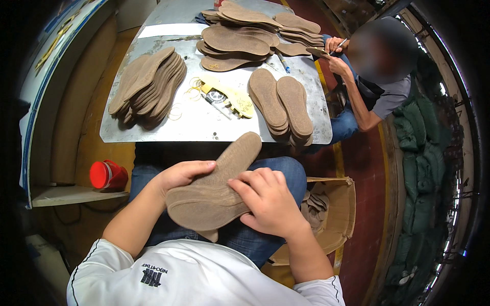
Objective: The person repeatedly picks brown shoe insoles from a cardboard box, aligns them in hand, and stacks them on a metal table. Another worker across the table trims insoles with a knife. The camera wearer continues to gather and stack insoles throughout the clip.
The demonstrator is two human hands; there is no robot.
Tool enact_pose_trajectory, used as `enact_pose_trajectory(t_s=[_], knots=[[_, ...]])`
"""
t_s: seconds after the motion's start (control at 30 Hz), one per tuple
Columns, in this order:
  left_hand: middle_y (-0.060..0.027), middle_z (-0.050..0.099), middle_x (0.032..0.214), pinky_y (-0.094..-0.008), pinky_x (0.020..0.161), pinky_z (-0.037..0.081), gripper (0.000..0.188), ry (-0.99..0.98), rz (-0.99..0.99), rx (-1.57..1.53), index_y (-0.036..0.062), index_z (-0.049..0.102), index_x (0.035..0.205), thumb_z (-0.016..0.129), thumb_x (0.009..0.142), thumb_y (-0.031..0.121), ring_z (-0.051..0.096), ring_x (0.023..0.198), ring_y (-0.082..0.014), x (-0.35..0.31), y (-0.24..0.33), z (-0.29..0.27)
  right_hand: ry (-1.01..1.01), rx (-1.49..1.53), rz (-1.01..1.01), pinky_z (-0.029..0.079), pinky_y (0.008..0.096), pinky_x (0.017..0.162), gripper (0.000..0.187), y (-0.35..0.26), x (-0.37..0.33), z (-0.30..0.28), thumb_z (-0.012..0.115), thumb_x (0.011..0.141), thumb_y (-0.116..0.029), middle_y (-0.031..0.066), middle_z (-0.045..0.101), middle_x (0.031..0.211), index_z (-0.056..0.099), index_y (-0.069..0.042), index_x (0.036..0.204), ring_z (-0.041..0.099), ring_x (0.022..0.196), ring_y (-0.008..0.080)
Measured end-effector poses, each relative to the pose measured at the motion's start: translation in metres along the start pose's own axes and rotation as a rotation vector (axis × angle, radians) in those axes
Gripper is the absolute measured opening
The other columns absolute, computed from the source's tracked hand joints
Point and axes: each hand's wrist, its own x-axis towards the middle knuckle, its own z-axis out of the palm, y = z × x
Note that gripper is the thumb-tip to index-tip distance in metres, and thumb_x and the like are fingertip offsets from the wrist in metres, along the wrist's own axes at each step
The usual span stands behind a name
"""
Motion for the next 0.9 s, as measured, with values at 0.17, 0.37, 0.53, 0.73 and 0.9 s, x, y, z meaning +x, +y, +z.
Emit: enact_pose_trajectory(t_s=[0.17, 0.37, 0.53, 0.73, 0.9], knots=[[-0.0245, 0.076, 0.154, -0.0494, 0.121, 0.063, 0.053, -0.190, 0.021, -0.279, -0.0063, 0.063, 0.161, 0.057, 0.125, 0.032, 0.079, 0.137, -0.0328, 0.004, 0.003, -0.013, 0.080, 0.016, 0.105, 0.051, 0.0496, 0.099, 0.081, 0.017, -0.018, 0.001, 0.095, 0.057, -0.014, 0.0095, 0.075, 0.130, 0.075, -0.009, 0.136, 0.069, 0.115, 0.0344], [-0.0218, 0.076, 0.154, -0.0466, 0.121, 0.063, 0.056, -0.168, -0.155, -0.116, -0.0046, 0.063, 0.163, 0.061, 0.124, 0.035, 0.079, 0.137, -0.0297, 0.007, 0.006, -0.005, 0.149, 0.067, 0.009, 0.057, 0.0521, 0.106, 0.079, 0.013, -0.021, 0.004, 0.096, 0.059, -0.014, 0.0106, 0.073, 0.136, 0.076, -0.010, 0.135, 0.072, 0.127, 0.0351], [-0.0190, 0.078, 0.152, -0.0409, 0.116, 0.064, 0.058, -0.191, -0.184, 0.167, -0.0047, 0.065, 0.161, 0.063, 0.124, 0.040, 0.078, 0.133, -0.0234, 0.004, 0.020, 0.011, 0.114, -0.092, -0.066, 0.056, 0.0474, 0.105, 0.080, 0.021, -0.009, -0.016, 0.095, 0.059, -0.014, 0.0098, 0.071, 0.156, 0.076, -0.009, 0.137, 0.072, 0.128, 0.0340], [-0.0149, 0.080, 0.147, -0.0370, 0.111, 0.066, 0.065, -0.220, -0.275, 0.393, -0.0028, 0.069, 0.158, 0.058, 0.125, 0.052, 0.080, 0.130, -0.0198, 0.011, 0.024, 0.015, -0.138, -0.030, -0.013, 0.052, 0.0557, 0.114, 0.098, 0.023, -0.002, -0.001, 0.098, 0.065, -0.016, 0.0082, 0.071, 0.156, 0.067, -0.007, 0.157, 0.066, 0.141, 0.0345], [-0.0239, 0.072, 0.161, -0.0458, 0.130, 0.055, 0.087, -0.279, -0.032, 0.063, -0.0051, 0.063, 0.165, 0.033, 0.127, 0.067, 0.072, 0.147, -0.0313, 0.004, 0.033, 0.007, 0.133, -0.031, 0.020, 0.058, 0.0549, 0.112, 0.098, 0.035, -0.016, 0.010, 0.099, 0.061, -0.017, 0.0156, 0.075, 0.140, 0.070, -0.007, 0.154, 0.073, 0.130, 0.0401]])
